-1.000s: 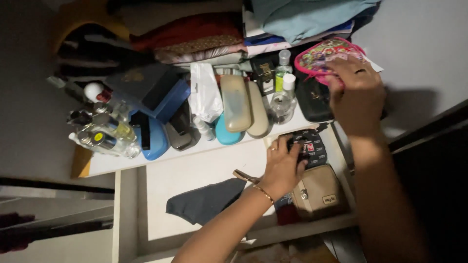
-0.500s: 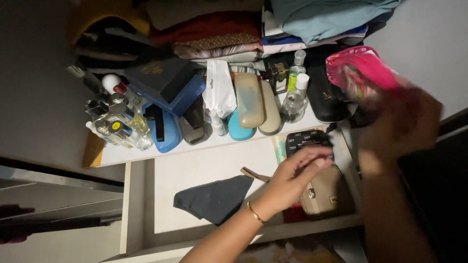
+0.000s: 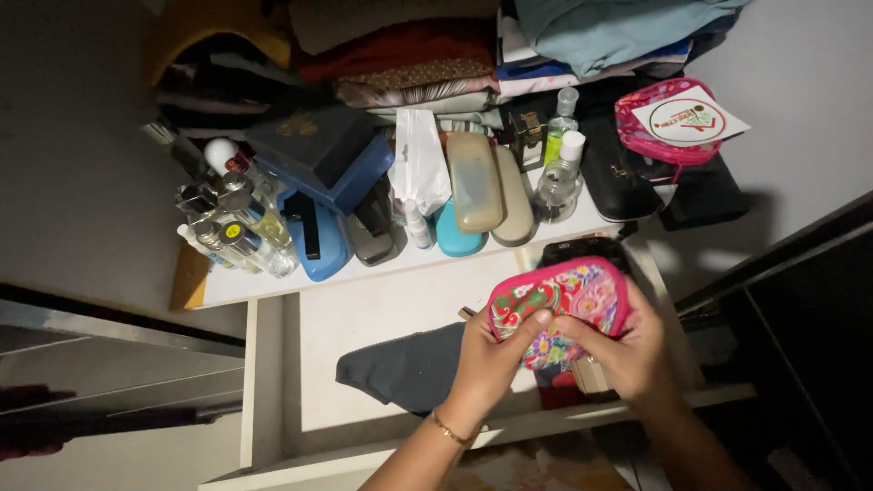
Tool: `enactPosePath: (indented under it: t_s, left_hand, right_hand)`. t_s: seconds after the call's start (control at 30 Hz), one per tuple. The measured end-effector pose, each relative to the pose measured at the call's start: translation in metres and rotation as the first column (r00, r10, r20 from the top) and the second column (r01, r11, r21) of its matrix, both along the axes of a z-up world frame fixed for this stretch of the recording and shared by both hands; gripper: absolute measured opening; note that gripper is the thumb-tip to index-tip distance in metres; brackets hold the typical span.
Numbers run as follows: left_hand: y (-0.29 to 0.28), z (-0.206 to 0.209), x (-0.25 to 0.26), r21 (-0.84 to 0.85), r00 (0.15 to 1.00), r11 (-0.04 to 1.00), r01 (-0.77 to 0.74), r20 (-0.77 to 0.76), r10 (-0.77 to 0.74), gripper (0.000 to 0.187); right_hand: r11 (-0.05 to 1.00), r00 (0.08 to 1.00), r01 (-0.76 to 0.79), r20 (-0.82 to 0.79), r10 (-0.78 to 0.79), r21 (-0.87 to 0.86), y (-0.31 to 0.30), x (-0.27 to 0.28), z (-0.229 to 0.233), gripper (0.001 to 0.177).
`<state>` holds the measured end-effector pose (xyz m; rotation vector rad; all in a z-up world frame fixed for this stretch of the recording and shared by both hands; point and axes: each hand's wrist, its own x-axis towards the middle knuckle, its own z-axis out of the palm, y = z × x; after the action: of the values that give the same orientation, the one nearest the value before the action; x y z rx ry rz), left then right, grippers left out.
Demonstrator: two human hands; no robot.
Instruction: The person opens a drawer and sorts through several small pouches and a notebook. They open each pouch, check its contents, and place items back inside or rearrange them. The person also moves a blue box and a black notebook within the drawer while organizing.
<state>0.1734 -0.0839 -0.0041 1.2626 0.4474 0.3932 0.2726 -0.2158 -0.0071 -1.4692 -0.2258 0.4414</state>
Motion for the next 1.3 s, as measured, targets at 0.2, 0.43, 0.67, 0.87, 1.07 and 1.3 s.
enactPosePath:
  t_s: [0.2, 0.43, 0.67, 0.87, 1.07, 1.3]
  left_hand:
    - [0.016, -0.023, -0.027, -0.150, 0.969, 0.985, 0.081, -0.221, -0.113, 0.020]
    - [0.067, -0.041, -0.049, -0.183, 0.863, 0.979, 0.089, -0.476, -0.168, 0.034]
    - [0.121, -0.079, -0.073, 0.037, 0.766, 0.980, 0.196, -0.630, -0.129, 0.045]
    - [0.119, -0.118, -0.087, 0.452, 0.577, 0.761, 0.465, -0.807, 0.127, 0.064]
    - [0.064, -0.020, -0.078, 0.802, 0.863, 0.493, 0.338, -0.474, 0.178, 0.064]
    - [0.023, 0.018, -0.064, -0.006, 0.990, 0.996, -0.094, 0.107, 0.094, 0.045]
  right_hand:
    - [0.974, 0.973, -0.227, -0.043, 0.227, 0.001, -0.015, 0.010, -0.052, 0.037]
    - [0.948, 0.364, 0.237, 0.924, 0.117, -0.214, -0.029, 0.125, 0.040, 0.026]
    - [0.806, 0.378, 0.418, 0.887, 0.266, -0.420, -0.008, 0.186, 0.037, 0.057]
    - [0.706, -0.029, 0.678, 0.953, 0.302, -0.203, -0.006, 0.194, 0.014, 0.019]
    - [0.948, -0.254, 0.318, 0.966, 0.053, 0.032, -0.011, 0.128, 0.040, 0.015]
    - [0.935, -0.119, -0.227, 0.960, 0.252, -0.274, -0.011, -0.019, 0.032, 0.025]
